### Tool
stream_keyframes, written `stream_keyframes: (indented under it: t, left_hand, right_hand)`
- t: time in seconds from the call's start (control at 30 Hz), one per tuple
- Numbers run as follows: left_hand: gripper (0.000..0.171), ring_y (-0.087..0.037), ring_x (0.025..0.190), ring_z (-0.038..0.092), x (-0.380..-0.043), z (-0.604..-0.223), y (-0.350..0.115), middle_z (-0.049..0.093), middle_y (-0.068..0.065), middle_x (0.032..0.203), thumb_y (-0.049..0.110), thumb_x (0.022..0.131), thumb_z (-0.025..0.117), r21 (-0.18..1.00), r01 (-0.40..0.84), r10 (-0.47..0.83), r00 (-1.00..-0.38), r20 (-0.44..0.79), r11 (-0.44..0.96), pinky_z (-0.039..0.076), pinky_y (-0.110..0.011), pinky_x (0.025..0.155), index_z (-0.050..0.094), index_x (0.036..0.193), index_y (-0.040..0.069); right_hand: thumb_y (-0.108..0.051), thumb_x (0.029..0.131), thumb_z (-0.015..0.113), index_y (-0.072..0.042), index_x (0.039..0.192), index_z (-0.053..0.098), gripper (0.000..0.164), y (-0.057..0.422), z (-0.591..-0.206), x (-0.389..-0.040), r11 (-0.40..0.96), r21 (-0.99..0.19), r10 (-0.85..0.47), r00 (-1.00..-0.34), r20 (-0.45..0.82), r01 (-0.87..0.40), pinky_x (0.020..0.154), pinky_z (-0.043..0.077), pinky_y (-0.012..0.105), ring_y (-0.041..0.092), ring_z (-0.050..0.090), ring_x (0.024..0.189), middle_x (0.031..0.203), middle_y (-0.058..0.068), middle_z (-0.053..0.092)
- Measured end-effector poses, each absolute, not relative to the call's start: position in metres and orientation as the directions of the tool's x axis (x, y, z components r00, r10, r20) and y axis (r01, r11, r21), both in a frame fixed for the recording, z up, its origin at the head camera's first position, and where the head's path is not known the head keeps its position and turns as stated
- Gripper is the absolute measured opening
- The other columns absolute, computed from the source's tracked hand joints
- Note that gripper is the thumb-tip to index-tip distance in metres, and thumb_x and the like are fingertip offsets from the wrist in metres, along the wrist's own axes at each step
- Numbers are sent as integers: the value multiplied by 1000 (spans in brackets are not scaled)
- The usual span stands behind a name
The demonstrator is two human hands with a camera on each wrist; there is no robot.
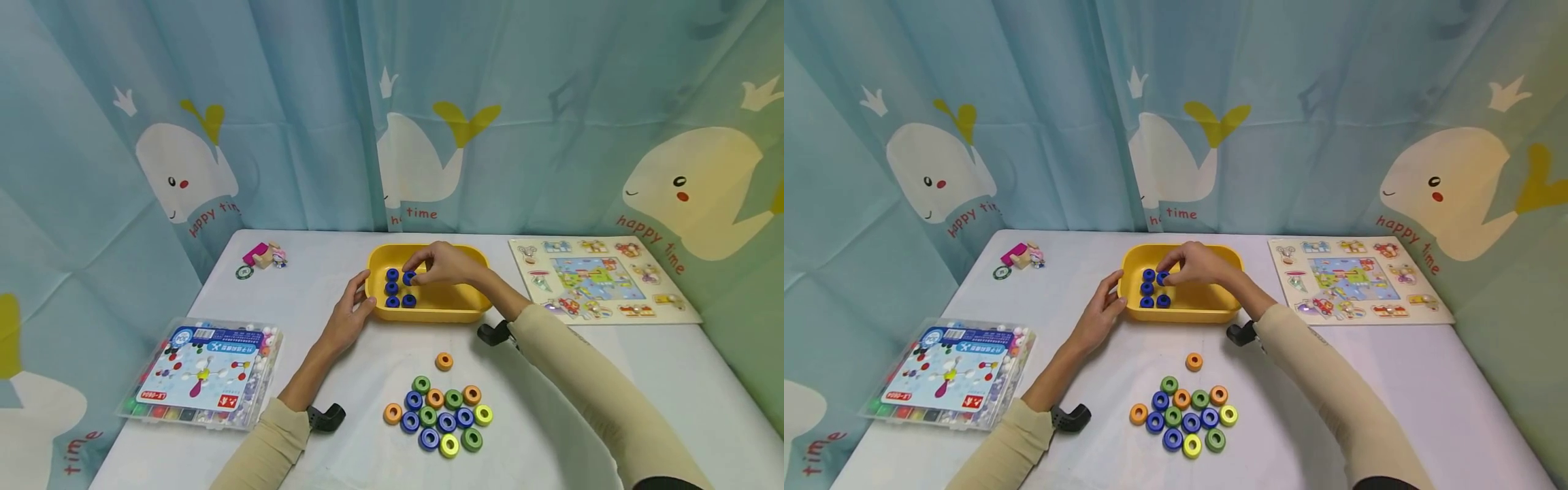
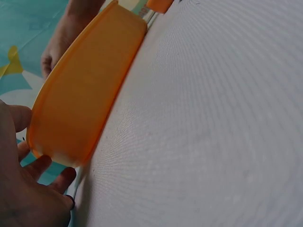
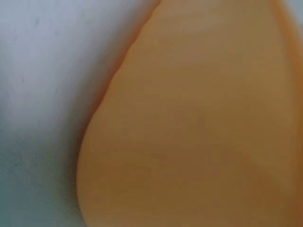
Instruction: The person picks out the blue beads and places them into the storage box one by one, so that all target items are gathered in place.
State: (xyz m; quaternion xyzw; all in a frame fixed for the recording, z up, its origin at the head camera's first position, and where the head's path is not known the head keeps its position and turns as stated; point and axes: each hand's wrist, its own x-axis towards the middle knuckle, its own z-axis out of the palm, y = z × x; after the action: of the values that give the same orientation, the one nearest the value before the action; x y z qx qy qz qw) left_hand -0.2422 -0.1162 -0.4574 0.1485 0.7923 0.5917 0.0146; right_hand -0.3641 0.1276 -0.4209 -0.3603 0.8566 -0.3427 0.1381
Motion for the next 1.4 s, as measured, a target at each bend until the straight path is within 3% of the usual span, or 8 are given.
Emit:
stream_keyframes:
  t: [0.13,0.3,0.53,0.7,0.93,1.13,1.4]
  left_hand:
    - [57,-32,128,38,-243,-457,-116,24,-10,150,25,98,48,943,218,250,-956,155,250,31,-46,103,23,147,10]
    - [55,-21,126,41,-254,-480,-116,27,2,148,25,97,49,940,216,214,-963,162,264,33,-42,102,26,147,19]
    - [55,-32,127,39,-237,-450,-113,25,-11,150,24,98,47,936,216,239,-959,151,279,31,-46,102,24,146,10]
    - [55,-34,127,39,-237,-450,-113,24,-12,150,23,98,47,933,212,238,-960,144,289,31,-46,102,23,147,10]
    - [55,-31,128,38,-246,-465,-116,24,-5,150,23,98,48,941,191,233,-964,127,279,31,-44,103,24,147,15]
    - [54,-24,126,41,-256,-486,-116,27,5,148,22,97,49,935,200,200,-969,144,294,31,-43,103,26,146,25]
    - [54,-23,124,43,-256,-487,-115,30,8,147,22,96,50,935,199,174,-973,152,294,33,-43,102,28,145,27]
  right_hand:
    - [-26,78,75,-19,102,72,25,126,-434,-375,539,-679,-707,-705,-43,-499,68,49,31,20,58,82,97,-9,67]
    - [-24,77,75,-20,101,73,24,123,-444,-380,560,-671,-709,-700,-83,-487,70,48,30,15,58,84,95,-10,67]
    - [-24,78,75,-18,102,73,24,120,-452,-381,558,-672,-722,-684,-105,-487,71,48,30,14,57,84,94,-10,67]
    - [-24,79,75,-17,104,72,26,123,-450,-381,559,-678,-720,-684,-113,-477,73,49,29,14,58,87,99,-7,67]
    - [-29,79,74,-15,107,71,32,127,-422,-358,532,-676,-710,-703,-28,-510,57,43,29,19,52,66,101,-4,67]
    - [-25,79,74,-26,102,72,24,127,-395,-299,416,-660,-809,-586,46,-625,51,41,26,12,51,60,86,-12,66]
    - [-25,80,73,-29,106,70,26,123,-409,-242,284,-724,-938,-338,-75,-628,53,45,22,6,51,57,90,-9,65]
